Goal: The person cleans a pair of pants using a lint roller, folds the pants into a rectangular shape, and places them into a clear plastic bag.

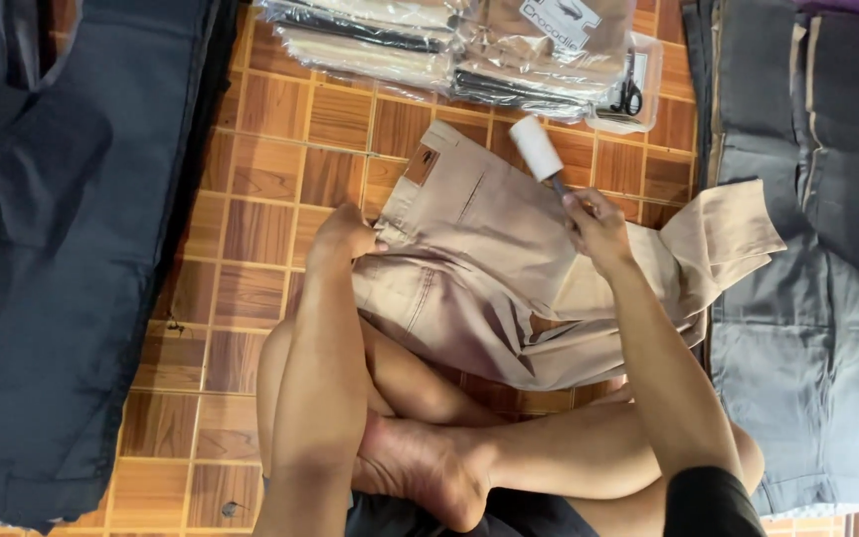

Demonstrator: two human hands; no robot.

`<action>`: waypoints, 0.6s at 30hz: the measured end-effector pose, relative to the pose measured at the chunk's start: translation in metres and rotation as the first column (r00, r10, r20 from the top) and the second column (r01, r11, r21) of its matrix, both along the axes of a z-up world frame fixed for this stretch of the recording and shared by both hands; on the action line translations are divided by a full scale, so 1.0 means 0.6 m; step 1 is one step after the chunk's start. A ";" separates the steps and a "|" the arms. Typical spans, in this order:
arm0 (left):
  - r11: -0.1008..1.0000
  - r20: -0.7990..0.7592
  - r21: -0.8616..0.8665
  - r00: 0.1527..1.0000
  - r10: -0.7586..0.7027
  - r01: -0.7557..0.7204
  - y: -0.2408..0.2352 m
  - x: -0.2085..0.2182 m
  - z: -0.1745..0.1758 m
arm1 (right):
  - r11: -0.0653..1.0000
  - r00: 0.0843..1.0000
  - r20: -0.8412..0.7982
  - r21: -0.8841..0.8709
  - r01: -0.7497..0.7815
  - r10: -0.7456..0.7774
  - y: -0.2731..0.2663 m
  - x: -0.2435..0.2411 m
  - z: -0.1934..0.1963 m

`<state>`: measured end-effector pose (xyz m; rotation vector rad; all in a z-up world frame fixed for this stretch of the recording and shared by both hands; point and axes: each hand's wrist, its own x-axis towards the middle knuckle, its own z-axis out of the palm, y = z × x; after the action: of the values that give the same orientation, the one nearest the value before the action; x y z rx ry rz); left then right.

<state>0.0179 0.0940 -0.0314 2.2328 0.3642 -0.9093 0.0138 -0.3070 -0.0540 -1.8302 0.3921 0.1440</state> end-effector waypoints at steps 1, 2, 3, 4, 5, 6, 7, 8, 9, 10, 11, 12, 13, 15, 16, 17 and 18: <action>1.000 0.002 0.001 1.000 -0.005 0.005 0.001 0.003 -0.013 | 1.000 1.000 0.002 0.001 0.005 -0.005 -0.003 -0.019 0.025; 1.000 0.000 0.006 1.000 -0.003 0.003 0.002 0.007 -0.027 | 0.995 0.993 -0.080 0.051 -0.083 0.087 -0.006 -0.039 0.049; 1.000 -0.004 0.010 1.000 -0.005 0.005 0.001 0.009 -0.042 | 0.981 0.971 -0.158 0.107 -0.163 0.179 -0.011 -0.061 0.074; 1.000 -0.005 0.009 1.000 -0.013 0.013 0.004 0.015 -0.074 | 0.982 0.972 -0.159 0.106 -0.155 0.171 -0.025 -0.082 0.084; 0.999 -0.016 0.021 0.999 -0.028 0.029 0.007 0.022 -0.106 | 0.960 0.917 -0.286 0.107 -0.259 0.279 -0.040 -0.102 0.094; 0.998 -0.027 0.033 0.999 -0.044 0.045 0.008 0.029 -0.137 | 0.926 0.833 -0.406 0.122 -0.358 0.375 -0.056 -0.123 0.105; 0.998 -0.026 0.033 0.998 -0.055 0.056 0.006 0.029 -0.129 | 0.930 0.838 -0.405 0.122 -0.347 0.366 -0.070 -0.132 0.097; 0.996 -0.039 0.057 0.997 -0.069 0.071 0.004 0.028 -0.120 | 0.947 0.849 -0.423 0.081 -0.312 0.316 -0.085 -0.142 0.088; 0.993 -0.050 0.082 0.995 -0.081 0.085 0.001 0.028 -0.112 | 0.960 0.859 -0.437 0.038 -0.278 0.266 -0.100 -0.150 0.080; 0.992 -0.048 0.081 0.995 -0.091 0.094 -0.002 0.027 -0.098 | 0.963 0.863 -0.435 0.037 -0.268 0.257 -0.108 -0.148 0.068; 0.993 -0.057 0.083 0.995 -0.082 0.087 -0.004 0.025 -0.084 | 0.979 0.887 -0.438 -0.065 -0.193 0.146 -0.115 -0.146 0.056; 0.993 -0.066 0.085 0.995 -0.073 0.079 -0.006 0.022 -0.069 | 0.979 0.903 -0.429 -0.166 -0.115 0.033 -0.123 -0.145 0.043; 0.992 -0.069 0.087 0.994 -0.084 0.090 -0.004 0.022 -0.082 | 0.981 0.902 -0.431 -0.164 -0.104 0.024 -0.127 -0.137 0.033; 0.987 -0.031 0.123 0.994 -0.101 0.104 0.000 0.027 -0.104 | 0.997 0.979 -0.200 -0.080 0.010 -0.026 -0.138 -0.116 0.015; 0.986 -0.027 0.124 0.993 -0.111 0.113 -0.005 0.021 -0.087 | 0.997 0.980 -0.196 -0.080 0.021 -0.036 -0.143 -0.116 0.008; 0.989 -0.019 0.114 0.996 -0.088 0.089 -0.009 0.015 -0.070 | 0.995 0.986 -0.141 -0.058 0.083 -0.090 -0.147 -0.113 0.002; 0.992 -0.013 0.104 0.998 -0.065 0.065 -0.012 0.009 -0.053 | 0.989 0.986 -0.087 -0.033 0.143 -0.145 -0.150 -0.110 -0.005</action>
<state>0.0232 0.0870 -0.0633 2.3489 0.3524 -0.9548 -0.0522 -0.3971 -0.0570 -1.8189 0.5900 0.1218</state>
